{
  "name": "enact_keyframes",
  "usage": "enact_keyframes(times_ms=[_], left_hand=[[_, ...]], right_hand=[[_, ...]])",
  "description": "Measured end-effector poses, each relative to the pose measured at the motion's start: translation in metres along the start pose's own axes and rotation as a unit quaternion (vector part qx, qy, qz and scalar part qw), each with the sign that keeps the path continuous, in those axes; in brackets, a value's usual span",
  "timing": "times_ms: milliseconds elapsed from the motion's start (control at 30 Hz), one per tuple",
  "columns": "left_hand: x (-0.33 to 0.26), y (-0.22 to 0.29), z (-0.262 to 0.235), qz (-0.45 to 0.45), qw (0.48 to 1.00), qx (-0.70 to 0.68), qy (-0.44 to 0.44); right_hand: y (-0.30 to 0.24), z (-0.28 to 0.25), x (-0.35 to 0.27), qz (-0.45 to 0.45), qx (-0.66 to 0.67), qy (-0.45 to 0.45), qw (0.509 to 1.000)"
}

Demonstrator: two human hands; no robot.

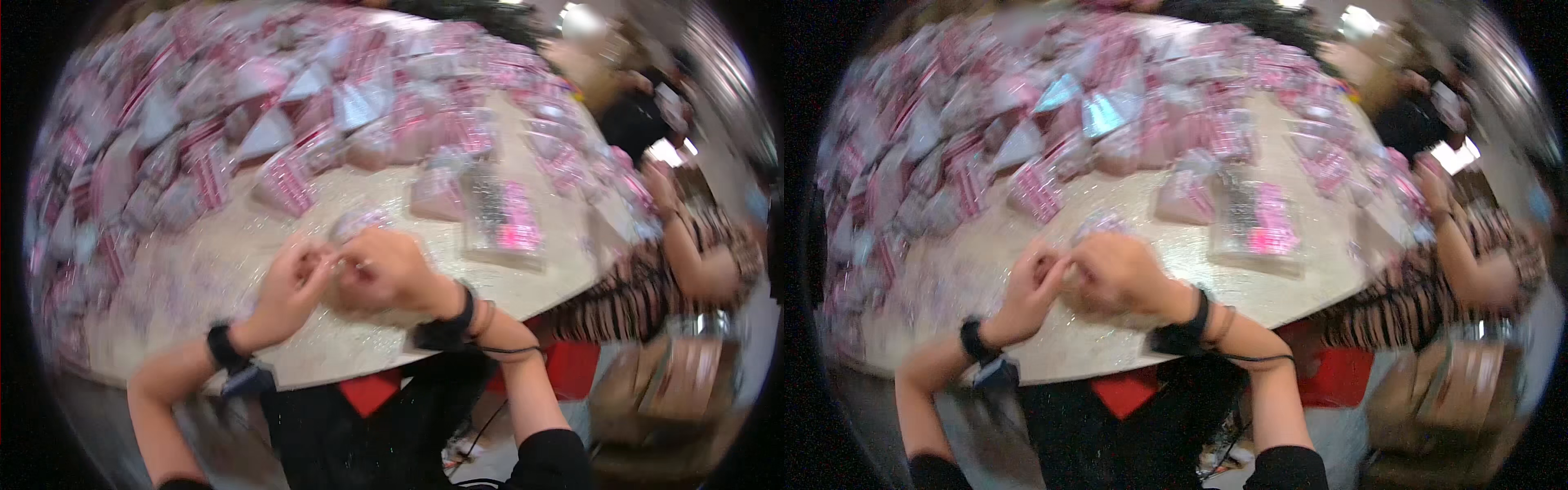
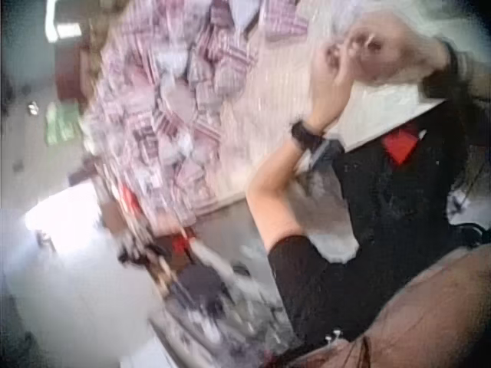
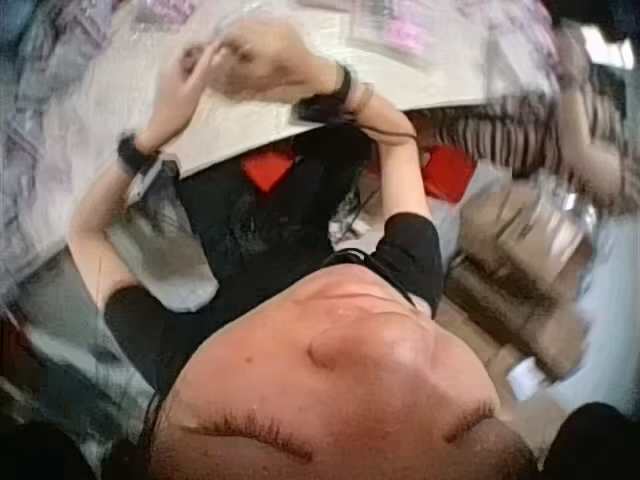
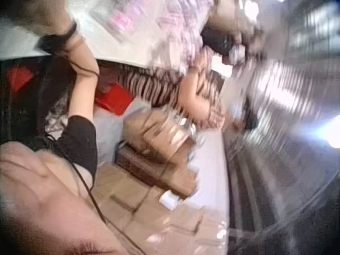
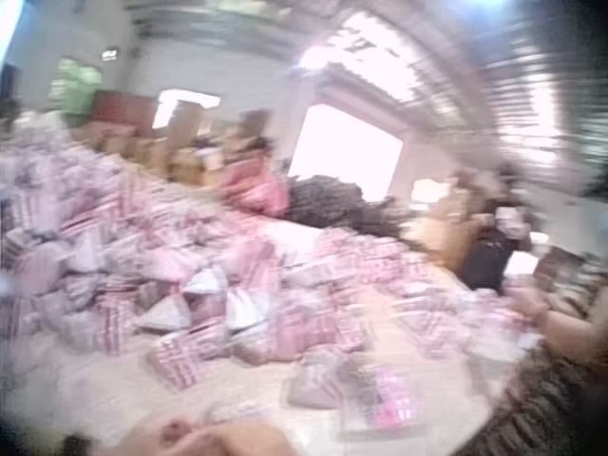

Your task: Assembling and packaging triangular cake-slice-shaped boxes filled with colorful decorative foam beads.

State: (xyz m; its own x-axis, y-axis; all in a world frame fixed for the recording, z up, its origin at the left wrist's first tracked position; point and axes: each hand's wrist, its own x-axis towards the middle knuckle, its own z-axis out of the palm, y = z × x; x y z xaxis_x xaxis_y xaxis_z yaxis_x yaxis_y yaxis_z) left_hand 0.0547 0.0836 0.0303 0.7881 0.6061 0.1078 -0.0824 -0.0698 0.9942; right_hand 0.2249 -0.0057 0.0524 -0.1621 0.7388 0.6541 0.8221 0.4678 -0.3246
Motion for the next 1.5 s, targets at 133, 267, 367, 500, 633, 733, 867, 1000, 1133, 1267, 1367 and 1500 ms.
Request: enact_keyframes(times_ms=[133, 267, 367, 500, 633, 733, 867, 1000, 1133, 1267, 1367, 1500], left_hand=[[0.016, 0.001, 0.005, 0.057, 0.994, 0.091, 0.007], [-0.002, 0.002, -0.015, 0.060, 0.993, 0.094, 0.030], [-0.001, -0.003, -0.011, 0.083, 0.990, 0.111, 0.010], [0.004, -0.006, -0.004, 0.126, 0.981, 0.146, 0.023], [0.008, -0.006, -0.004, 0.207, 0.956, 0.206, 0.039], [0.007, -0.008, -0.006, 0.213, 0.950, 0.224, 0.049], [0.009, -0.005, -0.007, 0.222, 0.945, 0.239, 0.035], [0.007, -0.006, -0.010, 0.228, 0.931, 0.276, 0.078], [0.011, -0.006, -0.008, 0.262, 0.921, 0.273, 0.095], [0.010, -0.007, -0.007, 0.267, 0.928, 0.246, 0.082], [0.007, -0.008, -0.007, 0.279, 0.931, 0.224, 0.079], [0.010, -0.006, -0.003, 0.286, 0.941, 0.173, 0.059]], right_hand=[[0.002, -0.032, 0.008, 0.038, -0.030, 0.023, 0.999], [0.015, -0.032, 0.020, 0.082, 0.070, -0.005, 0.994], [0.023, -0.052, 0.014, 0.102, 0.065, -0.040, 0.992], [0.034, -0.064, 0.005, 0.205, 0.112, -0.046, 0.971], [0.028, -0.055, 0.006, 0.253, 0.196, -0.101, 0.942], [0.020, -0.045, 0.006, 0.218, 0.244, -0.151, 0.933], [0.015, -0.045, 0.008, 0.202, 0.216, -0.140, 0.945], [0.009, -0.035, 0.012, 0.130, 0.081, -0.077, 0.985], [-0.011, -0.028, 0.014, 0.143, 0.059, -0.049, 0.987], [-0.012, -0.019, 0.013, 0.085, 0.013, -0.031, 0.996], [-0.012, -0.009, 0.009, 0.094, 0.025, -0.025, 0.995], [-0.010, -0.008, 0.008, 0.085, 0.027, -0.011, 0.996]])
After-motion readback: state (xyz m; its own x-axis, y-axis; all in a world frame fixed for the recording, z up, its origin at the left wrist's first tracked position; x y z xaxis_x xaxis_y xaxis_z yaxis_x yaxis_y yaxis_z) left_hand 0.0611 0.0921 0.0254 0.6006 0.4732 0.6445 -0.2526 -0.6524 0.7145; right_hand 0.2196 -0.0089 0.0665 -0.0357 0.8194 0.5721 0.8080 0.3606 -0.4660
